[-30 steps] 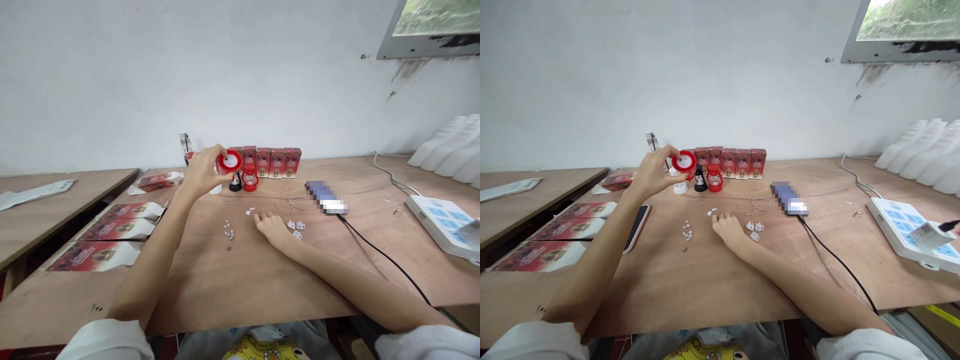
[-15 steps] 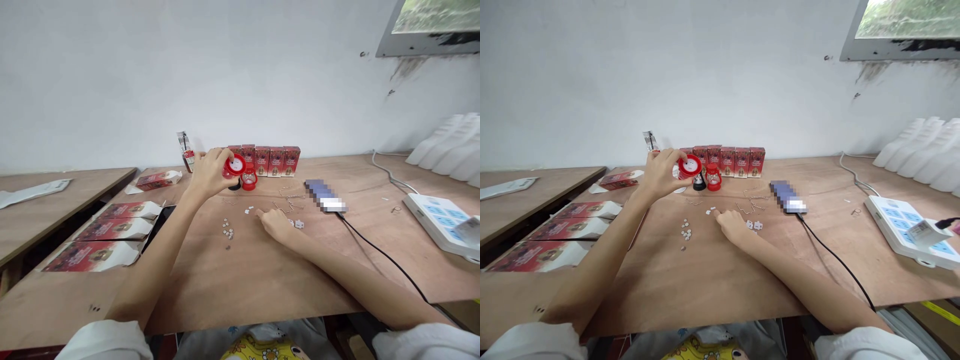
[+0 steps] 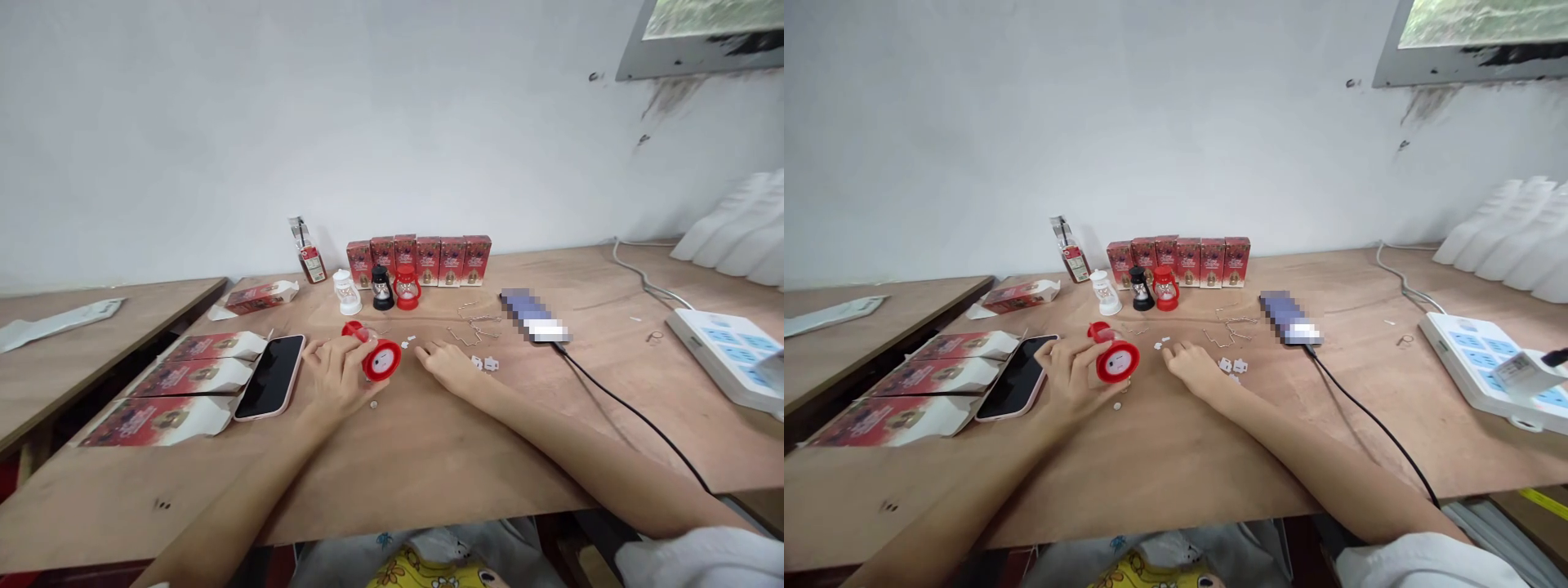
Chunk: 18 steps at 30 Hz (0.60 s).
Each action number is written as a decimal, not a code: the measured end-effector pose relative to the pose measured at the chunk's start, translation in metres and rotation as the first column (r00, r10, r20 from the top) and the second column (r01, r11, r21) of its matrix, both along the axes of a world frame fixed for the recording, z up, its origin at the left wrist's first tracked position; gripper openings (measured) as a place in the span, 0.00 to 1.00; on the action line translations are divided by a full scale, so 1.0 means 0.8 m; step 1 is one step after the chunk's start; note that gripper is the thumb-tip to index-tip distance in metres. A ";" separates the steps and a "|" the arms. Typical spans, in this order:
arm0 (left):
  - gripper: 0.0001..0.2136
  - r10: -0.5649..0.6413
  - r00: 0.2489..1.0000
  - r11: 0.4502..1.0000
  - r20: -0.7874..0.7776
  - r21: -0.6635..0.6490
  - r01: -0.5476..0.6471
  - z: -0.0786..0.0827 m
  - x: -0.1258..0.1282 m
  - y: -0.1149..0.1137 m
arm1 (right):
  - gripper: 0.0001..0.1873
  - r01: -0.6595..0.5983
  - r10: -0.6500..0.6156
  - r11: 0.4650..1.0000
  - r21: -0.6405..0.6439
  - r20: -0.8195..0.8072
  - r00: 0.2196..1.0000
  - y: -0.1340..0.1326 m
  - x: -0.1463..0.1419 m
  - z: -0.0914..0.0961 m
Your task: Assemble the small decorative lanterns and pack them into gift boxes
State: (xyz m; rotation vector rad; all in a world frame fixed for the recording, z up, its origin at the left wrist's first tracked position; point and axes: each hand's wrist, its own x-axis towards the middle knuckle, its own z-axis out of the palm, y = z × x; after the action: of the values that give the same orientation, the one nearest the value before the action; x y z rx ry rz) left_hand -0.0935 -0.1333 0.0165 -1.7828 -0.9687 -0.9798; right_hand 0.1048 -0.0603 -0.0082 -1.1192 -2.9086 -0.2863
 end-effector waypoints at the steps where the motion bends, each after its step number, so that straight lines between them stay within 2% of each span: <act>1: 0.20 0.006 1.000 1.000 0.020 0.022 -0.007 -0.001 0.002 -0.004 | 0.14 -0.001 0.001 1.000 -0.001 -0.003 1.000 0.001 0.000 0.000; 4: 0.22 -0.025 0.998 0.997 0.064 0.071 0.020 0.002 0.006 -0.013 | 0.14 -0.012 0.011 0.999 -0.033 -0.030 0.999 0.001 0.003 -0.001; 7: 0.17 -0.104 0.991 0.994 0.081 -0.022 0.106 0.005 0.007 -0.016 | 0.17 -0.099 0.093 0.992 -0.079 -0.081 0.992 -0.004 0.007 -0.004; 9: 0.11 -0.136 0.989 0.985 0.054 -0.099 0.141 0.005 0.006 -0.014 | 0.19 -0.195 0.188 0.979 -0.059 -0.103 0.977 -0.012 0.011 -0.010; 11: 0.09 -0.138 0.990 0.981 -0.003 -0.135 0.137 0.004 0.005 -0.008 | 0.21 -0.284 0.281 0.959 -0.011 -0.102 0.954 -0.020 0.015 -0.015; 14: 0.09 -0.104 0.993 0.985 -0.063 -0.142 0.095 0.003 0.005 0.006 | 0.18 -0.368 0.368 0.930 0.016 -0.091 0.925 -0.028 0.020 -0.017; 18: 0.09 -0.056 0.993 0.984 -0.105 -0.177 0.037 0.000 0.008 0.019 | 0.15 -0.396 0.385 0.913 -0.103 -0.111 0.916 -0.026 0.022 -0.005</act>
State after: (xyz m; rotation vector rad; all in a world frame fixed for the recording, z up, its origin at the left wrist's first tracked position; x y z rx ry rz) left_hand -0.0869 -0.1180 0.0168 -1.9912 -0.9721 -0.8375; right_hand 0.1221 -0.0809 -0.0124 -0.5138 -3.0113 -0.0461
